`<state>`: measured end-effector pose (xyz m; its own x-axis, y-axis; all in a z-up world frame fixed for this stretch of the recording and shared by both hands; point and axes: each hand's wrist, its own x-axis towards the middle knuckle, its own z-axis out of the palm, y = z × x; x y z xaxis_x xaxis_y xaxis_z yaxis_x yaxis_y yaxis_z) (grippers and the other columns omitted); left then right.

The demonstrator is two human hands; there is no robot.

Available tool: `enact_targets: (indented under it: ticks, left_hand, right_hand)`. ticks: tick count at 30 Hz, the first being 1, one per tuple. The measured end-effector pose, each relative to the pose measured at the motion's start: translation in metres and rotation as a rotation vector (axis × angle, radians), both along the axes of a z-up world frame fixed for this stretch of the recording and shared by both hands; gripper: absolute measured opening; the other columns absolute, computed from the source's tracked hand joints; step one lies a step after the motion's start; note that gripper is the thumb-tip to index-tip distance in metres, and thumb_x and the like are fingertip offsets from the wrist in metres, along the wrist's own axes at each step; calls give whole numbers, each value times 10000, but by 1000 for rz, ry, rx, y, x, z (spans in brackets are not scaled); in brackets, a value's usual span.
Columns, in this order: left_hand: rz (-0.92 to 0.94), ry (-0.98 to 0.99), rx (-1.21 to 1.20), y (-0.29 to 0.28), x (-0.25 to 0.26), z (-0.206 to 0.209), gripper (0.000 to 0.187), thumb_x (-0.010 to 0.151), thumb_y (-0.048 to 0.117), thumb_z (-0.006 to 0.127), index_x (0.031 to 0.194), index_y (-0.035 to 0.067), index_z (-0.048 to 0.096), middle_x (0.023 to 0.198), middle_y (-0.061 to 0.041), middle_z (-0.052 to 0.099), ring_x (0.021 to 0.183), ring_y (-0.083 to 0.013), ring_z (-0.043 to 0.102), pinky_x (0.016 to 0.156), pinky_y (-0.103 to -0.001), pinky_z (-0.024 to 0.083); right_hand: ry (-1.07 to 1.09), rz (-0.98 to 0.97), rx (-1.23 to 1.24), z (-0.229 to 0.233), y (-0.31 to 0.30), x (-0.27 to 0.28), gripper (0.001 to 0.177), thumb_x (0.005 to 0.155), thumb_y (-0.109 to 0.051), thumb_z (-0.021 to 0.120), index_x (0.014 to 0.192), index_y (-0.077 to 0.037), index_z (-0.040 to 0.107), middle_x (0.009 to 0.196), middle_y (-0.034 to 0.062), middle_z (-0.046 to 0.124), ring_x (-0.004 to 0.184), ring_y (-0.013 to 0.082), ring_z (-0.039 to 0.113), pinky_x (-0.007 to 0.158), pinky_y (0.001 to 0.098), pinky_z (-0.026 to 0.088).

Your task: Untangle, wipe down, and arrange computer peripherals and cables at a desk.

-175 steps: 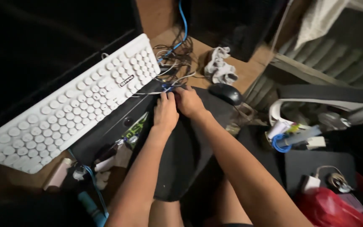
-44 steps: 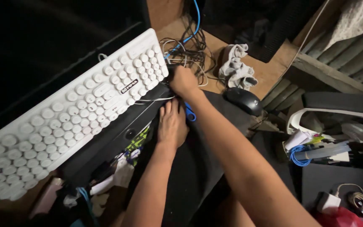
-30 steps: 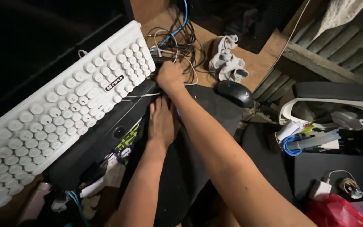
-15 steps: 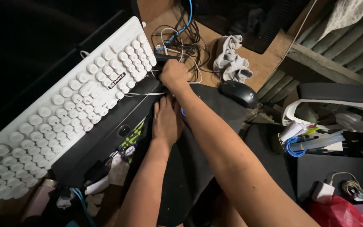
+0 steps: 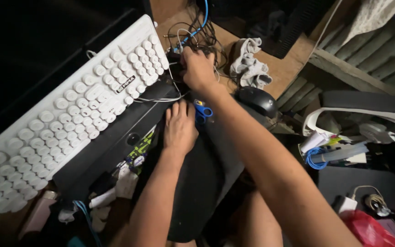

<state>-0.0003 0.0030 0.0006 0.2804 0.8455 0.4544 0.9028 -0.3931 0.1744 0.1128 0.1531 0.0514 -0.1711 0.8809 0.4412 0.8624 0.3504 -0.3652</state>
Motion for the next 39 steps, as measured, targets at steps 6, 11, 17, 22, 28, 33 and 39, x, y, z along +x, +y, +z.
enact_targets:
  ticks: [6, 11, 17, 22, 28, 33, 39]
  left_hand:
    - [-15, -1, 8, -3, 1, 3, 564, 716, 103, 718, 1260, 1, 610, 1362, -186, 547, 1273, -359, 493, 1047, -461, 404]
    - [-14, 13, 32, -3, 1, 5, 570, 723, 104, 723, 1270, -7, 606, 1375, -198, 540, 1258, -360, 495, 1048, -464, 399]
    - [-7, 11, 0, -2, 1, 5, 559, 722, 98, 716, 1260, -3, 607, 1382, -212, 537, 1237, -359, 505, 1052, -464, 396]
    - [6, 17, 20, -1, 1, -2, 524, 756, 91, 699, 1264, -3, 609, 1385, -208, 542, 1231, -353, 514, 1047, -460, 400]
    - [16, 9, 26, 0, 0, 3, 514, 749, 100, 693, 1248, 3, 617, 1368, -215, 548, 1208, -359, 517, 1046, -467, 403]
    - [-6, -5, 13, -2, 0, 8, 534, 728, 101, 692, 1244, -15, 614, 1359, -224, 548, 1198, -367, 521, 1036, -466, 405]
    - [4, -14, 38, 2, 1, -4, 472, 766, 98, 701, 1221, 5, 617, 1377, -219, 544, 1211, -362, 522, 1046, -465, 405]
  right_hand:
    - [88, 273, -333, 6, -5, 45, 386, 668, -109, 821, 999, -44, 633, 890, 127, 723, 887, 319, 706, 765, 438, 550]
    - [-70, 427, -439, -2, 11, 62, 389, 613, -122, 860, 972, -44, 733, 905, 122, 753, 856, 276, 719, 740, 391, 566]
    - [-106, 455, -574, 14, 12, 64, 217, 740, -163, 763, 932, -68, 792, 834, 121, 764, 778, 263, 732, 717, 385, 571]
    - [-131, 427, -373, -9, 35, 65, 160, 773, -130, 752, 905, -60, 807, 850, 136, 769, 772, 253, 724, 732, 375, 560]
    - [238, 292, -258, -13, 42, 40, 143, 803, -122, 756, 906, -32, 796, 808, 114, 766, 743, 165, 723, 722, 345, 572]
    - [735, 264, -309, -30, 37, 11, 145, 804, -65, 685, 943, -25, 693, 802, 47, 692, 650, 143, 625, 606, 328, 527]
    - [623, 240, 11, -29, 23, 3, 56, 802, -15, 617, 851, 0, 639, 927, 143, 609, 871, 265, 619, 789, 370, 514]
